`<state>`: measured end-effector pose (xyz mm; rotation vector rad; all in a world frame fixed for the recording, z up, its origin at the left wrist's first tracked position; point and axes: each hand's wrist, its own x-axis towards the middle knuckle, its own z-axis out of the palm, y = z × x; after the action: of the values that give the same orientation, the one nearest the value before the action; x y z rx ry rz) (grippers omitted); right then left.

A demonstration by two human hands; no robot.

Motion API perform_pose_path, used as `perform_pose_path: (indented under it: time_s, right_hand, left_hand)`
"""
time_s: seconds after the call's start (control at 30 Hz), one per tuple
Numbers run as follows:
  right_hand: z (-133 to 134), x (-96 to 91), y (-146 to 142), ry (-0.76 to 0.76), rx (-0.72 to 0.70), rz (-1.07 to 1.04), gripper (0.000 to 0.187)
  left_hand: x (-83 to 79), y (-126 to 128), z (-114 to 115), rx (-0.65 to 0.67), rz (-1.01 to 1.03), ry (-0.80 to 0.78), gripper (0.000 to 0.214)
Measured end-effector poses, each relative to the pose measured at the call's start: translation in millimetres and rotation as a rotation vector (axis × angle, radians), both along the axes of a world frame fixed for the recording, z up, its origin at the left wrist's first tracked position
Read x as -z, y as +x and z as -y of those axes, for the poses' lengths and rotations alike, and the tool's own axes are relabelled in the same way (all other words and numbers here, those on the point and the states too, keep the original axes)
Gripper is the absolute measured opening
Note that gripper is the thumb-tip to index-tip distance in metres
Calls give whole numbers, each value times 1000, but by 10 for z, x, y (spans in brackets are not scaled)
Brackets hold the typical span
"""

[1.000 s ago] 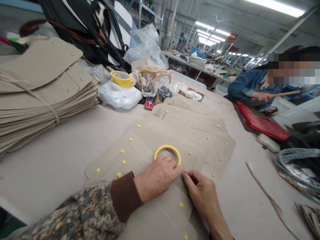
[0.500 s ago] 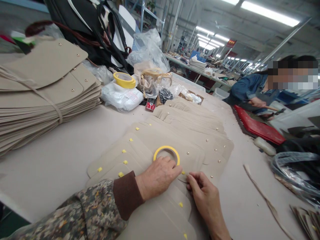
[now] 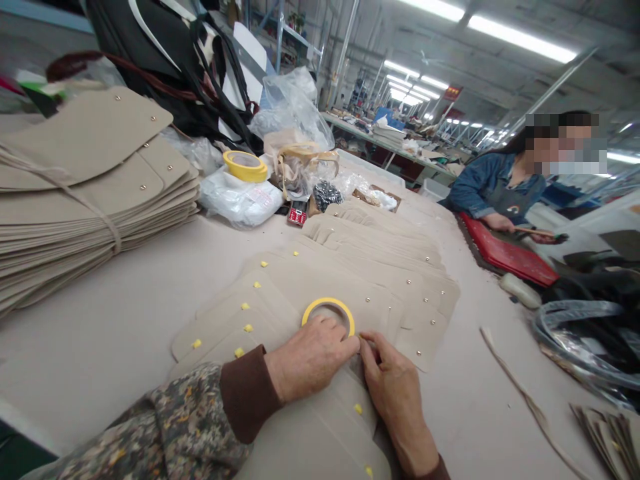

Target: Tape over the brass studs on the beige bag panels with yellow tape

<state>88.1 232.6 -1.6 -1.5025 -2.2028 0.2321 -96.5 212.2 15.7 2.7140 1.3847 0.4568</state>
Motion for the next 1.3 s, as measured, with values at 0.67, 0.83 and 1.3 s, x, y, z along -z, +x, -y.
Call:
perform_pose_path:
  time_s: [0.67, 0.83, 1.3]
  right_hand:
    - [220, -185, 112, 37, -166, -440, 18]
    - [194, -203, 41, 271, -339, -307, 19]
    - [248, -179, -69, 49, -56, -504, 13]
  left_hand:
    - [-5, -65, 6, 129, 322, 26, 50]
    - [25, -11, 24, 106, 348, 61, 39]
    - [-81, 66, 44, 24, 190, 71, 12]
